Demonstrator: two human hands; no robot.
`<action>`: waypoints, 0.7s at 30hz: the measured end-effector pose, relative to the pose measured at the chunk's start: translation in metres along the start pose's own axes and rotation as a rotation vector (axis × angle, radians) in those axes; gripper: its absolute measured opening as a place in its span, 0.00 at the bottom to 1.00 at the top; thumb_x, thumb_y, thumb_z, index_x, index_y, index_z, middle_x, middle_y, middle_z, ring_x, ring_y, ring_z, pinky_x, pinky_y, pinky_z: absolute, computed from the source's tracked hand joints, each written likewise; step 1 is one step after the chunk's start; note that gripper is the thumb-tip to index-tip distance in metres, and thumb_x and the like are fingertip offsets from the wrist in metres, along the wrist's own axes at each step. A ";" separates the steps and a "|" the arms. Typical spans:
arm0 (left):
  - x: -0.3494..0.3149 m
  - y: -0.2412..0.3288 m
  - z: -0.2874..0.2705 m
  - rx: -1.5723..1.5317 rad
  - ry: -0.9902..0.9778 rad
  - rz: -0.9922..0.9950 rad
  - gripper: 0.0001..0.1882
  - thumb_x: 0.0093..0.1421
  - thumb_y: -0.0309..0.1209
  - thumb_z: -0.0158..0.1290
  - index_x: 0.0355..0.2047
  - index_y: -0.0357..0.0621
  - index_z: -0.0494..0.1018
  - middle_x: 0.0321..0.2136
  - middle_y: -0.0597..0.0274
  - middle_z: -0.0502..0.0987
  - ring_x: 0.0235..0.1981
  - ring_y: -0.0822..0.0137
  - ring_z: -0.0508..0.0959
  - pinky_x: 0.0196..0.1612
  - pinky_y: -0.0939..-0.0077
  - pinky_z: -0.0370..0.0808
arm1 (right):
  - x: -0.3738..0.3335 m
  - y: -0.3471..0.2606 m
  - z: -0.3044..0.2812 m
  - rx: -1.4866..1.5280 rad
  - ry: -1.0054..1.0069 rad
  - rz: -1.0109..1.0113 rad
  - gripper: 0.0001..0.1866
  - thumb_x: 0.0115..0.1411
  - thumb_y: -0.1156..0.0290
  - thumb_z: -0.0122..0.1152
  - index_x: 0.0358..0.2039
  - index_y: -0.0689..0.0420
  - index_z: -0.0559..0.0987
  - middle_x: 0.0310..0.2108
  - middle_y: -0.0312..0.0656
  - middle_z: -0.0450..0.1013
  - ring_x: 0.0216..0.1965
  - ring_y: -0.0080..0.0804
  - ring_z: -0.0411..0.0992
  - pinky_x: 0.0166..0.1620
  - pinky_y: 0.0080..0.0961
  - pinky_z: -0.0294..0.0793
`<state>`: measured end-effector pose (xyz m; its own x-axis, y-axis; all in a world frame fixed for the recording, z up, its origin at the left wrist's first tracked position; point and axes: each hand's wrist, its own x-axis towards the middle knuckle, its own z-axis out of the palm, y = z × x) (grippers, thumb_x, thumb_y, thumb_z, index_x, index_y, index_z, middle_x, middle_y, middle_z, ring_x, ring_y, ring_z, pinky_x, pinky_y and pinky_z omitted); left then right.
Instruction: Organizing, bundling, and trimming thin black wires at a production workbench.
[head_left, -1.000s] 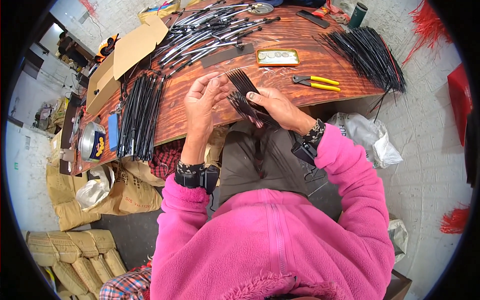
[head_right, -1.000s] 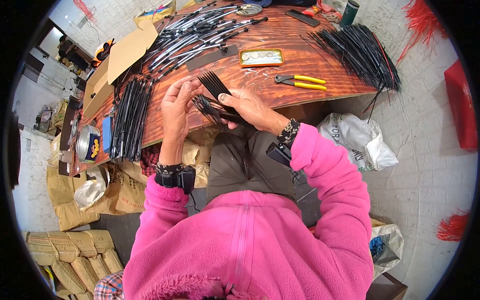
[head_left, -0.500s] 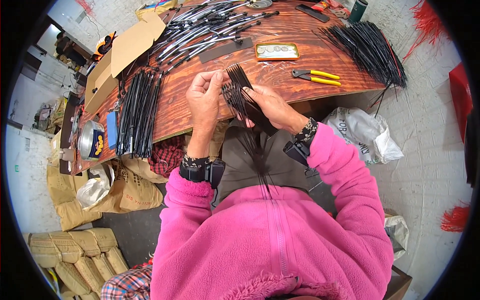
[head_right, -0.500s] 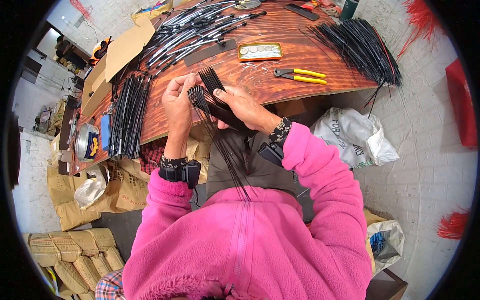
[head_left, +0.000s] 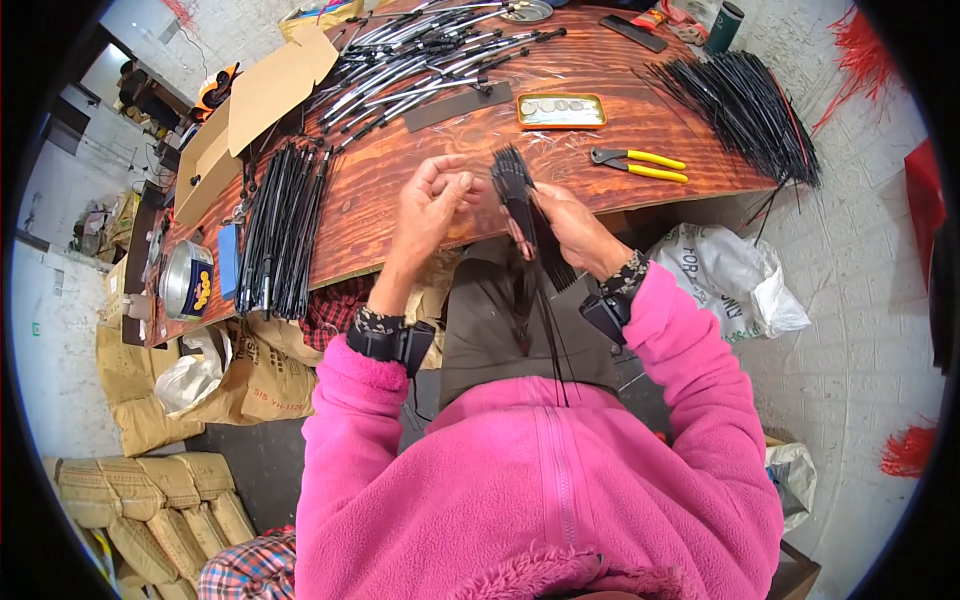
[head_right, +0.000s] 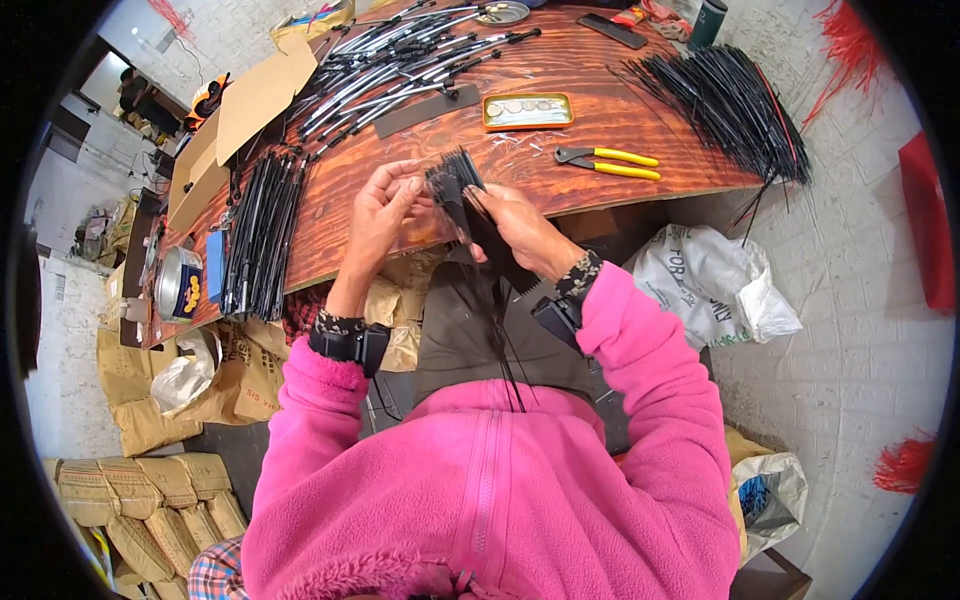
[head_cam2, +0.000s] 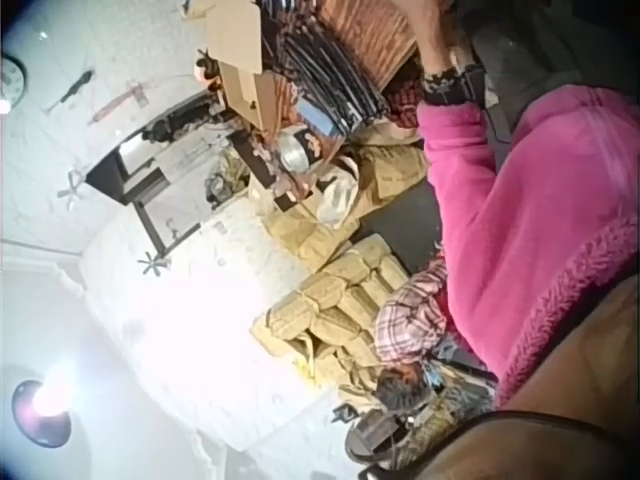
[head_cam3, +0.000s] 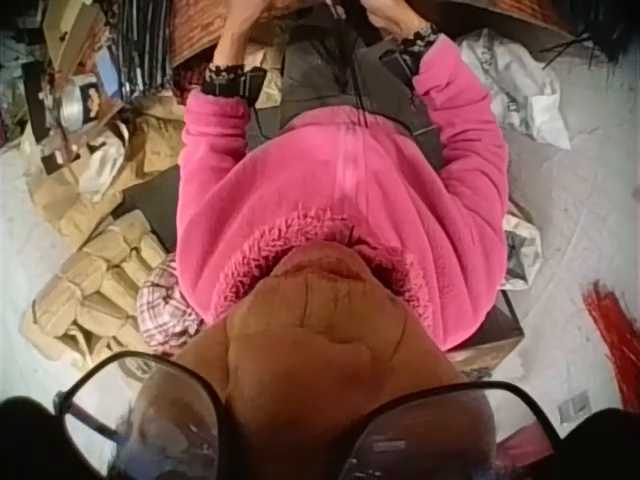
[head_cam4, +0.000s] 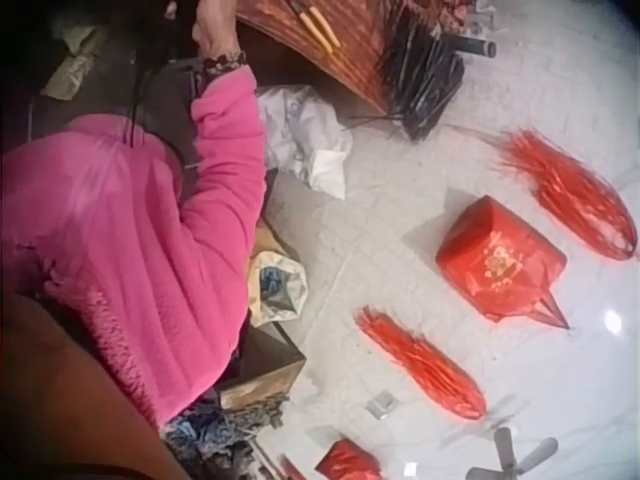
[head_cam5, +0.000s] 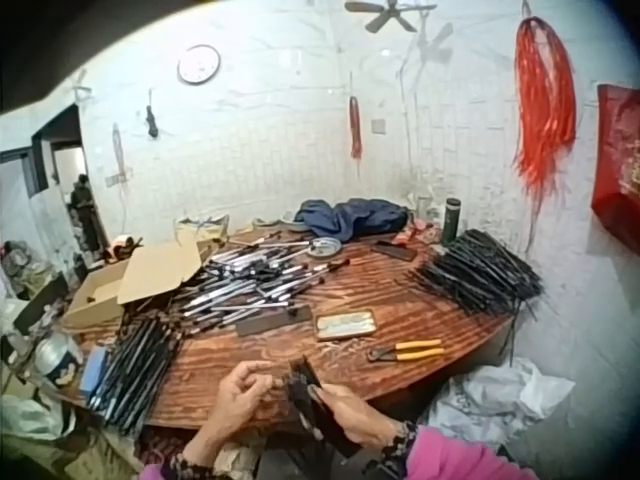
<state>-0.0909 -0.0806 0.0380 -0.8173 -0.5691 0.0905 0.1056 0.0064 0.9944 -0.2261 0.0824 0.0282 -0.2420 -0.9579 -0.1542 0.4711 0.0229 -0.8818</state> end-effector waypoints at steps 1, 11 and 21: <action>0.007 -0.002 -0.008 0.004 0.002 0.003 0.11 0.65 0.32 0.55 0.41 0.37 0.75 0.35 0.62 0.81 0.32 0.77 0.78 0.37 0.80 0.75 | -0.002 -0.002 -0.004 0.011 0.013 -0.003 0.18 0.72 0.58 0.41 0.38 0.59 0.73 0.23 0.39 0.71 0.20 0.25 0.70 0.24 0.21 0.72; 0.158 -0.020 -0.061 1.021 0.156 0.335 0.15 0.56 0.30 0.56 0.45 0.46 0.77 0.42 0.56 0.80 0.44 0.53 0.79 0.48 0.64 0.74 | -0.003 -0.007 -0.032 0.071 0.074 0.049 0.16 0.71 0.61 0.43 0.38 0.59 0.74 0.22 0.39 0.71 0.20 0.25 0.70 0.24 0.23 0.73; 0.195 -0.027 -0.046 1.403 0.062 0.555 0.15 0.58 0.28 0.55 0.47 0.48 0.76 0.36 0.57 0.77 0.40 0.56 0.75 0.45 0.70 0.72 | -0.003 -0.005 -0.054 0.110 0.151 0.065 0.15 0.71 0.63 0.40 0.40 0.60 0.73 0.22 0.40 0.71 0.20 0.27 0.70 0.24 0.25 0.73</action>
<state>-0.2268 -0.2296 0.0263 -0.8285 -0.2630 0.4944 -0.2560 0.9631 0.0834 -0.2737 0.1005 0.0090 -0.3290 -0.9013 -0.2818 0.5774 0.0442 -0.8153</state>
